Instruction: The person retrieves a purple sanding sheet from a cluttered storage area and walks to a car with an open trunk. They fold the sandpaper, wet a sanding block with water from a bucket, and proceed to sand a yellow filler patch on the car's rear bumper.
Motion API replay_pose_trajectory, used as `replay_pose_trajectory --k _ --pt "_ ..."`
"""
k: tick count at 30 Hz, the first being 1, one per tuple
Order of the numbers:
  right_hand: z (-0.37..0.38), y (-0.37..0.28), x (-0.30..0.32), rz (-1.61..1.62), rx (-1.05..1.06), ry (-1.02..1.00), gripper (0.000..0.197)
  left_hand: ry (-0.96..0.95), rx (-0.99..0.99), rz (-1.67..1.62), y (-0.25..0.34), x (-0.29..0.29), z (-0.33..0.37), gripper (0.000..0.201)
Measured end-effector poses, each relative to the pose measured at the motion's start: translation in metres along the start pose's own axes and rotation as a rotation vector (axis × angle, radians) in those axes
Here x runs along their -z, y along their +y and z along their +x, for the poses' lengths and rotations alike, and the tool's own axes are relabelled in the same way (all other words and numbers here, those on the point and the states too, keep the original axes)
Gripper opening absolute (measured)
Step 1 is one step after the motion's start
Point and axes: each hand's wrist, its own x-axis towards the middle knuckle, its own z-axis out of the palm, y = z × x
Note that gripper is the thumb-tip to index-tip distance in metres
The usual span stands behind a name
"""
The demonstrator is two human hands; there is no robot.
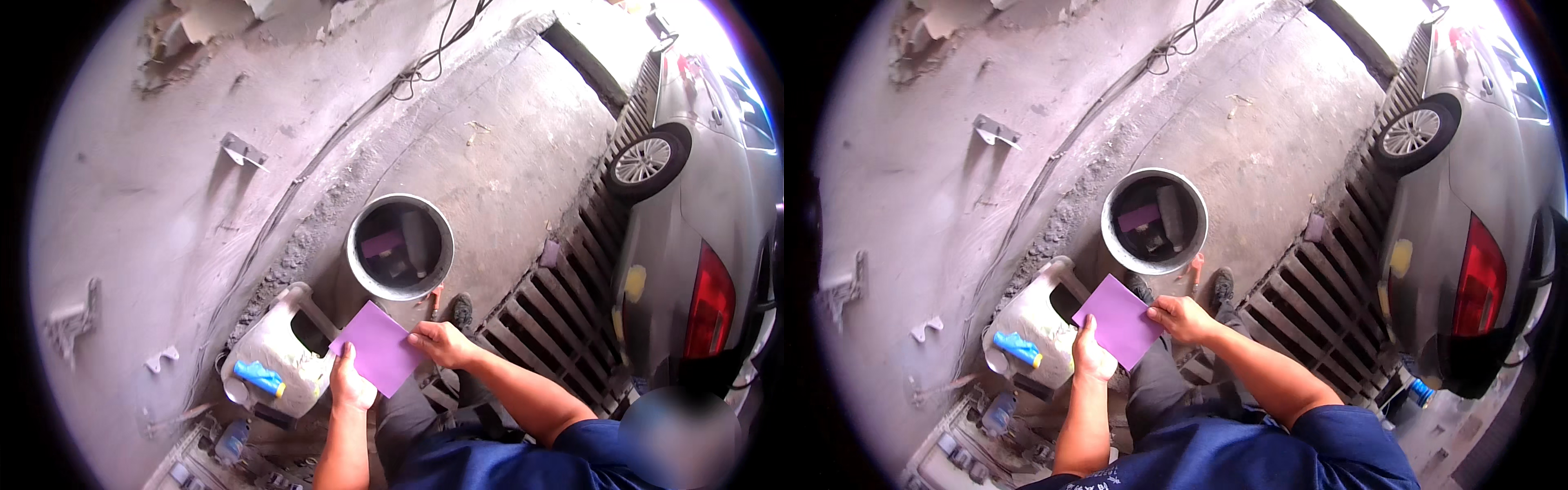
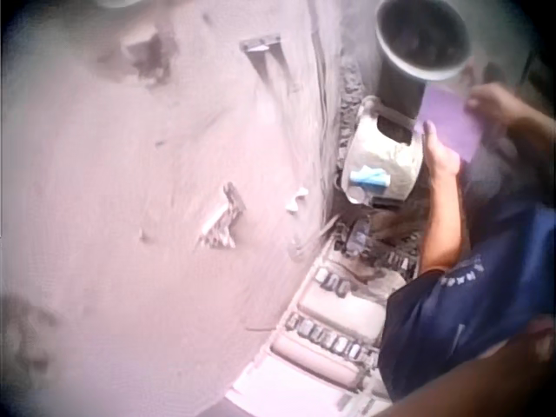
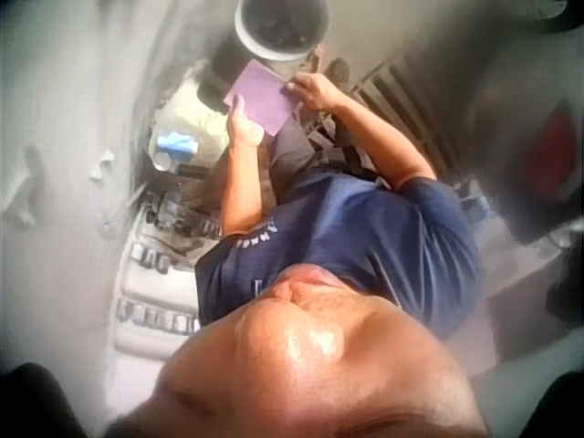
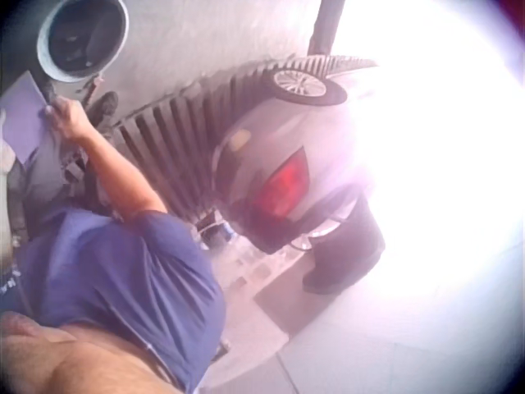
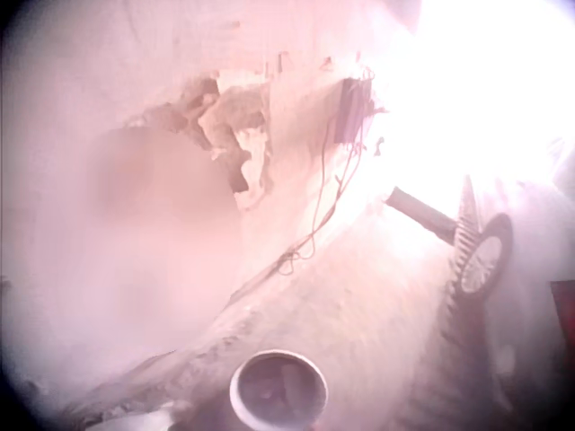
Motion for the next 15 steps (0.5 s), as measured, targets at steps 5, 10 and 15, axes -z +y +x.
replay_pose_trajectory --k 5,10,15 --pt "0.077 0.039 -0.035 0.130 -0.001 -0.003 0.030 0.093 0.034 -0.006 0.015 0.046 0.059 0.038" --pt "0.155 0.095 -0.067 0.109 -0.064 -0.075 0.029 0.291 -0.029 -0.051 -0.006 0.121 0.102 0.039" --pt "0.223 0.148 -0.071 0.092 -0.203 0.039 0.024 0.381 -0.104 -0.039 -0.027 0.139 0.119 0.041"
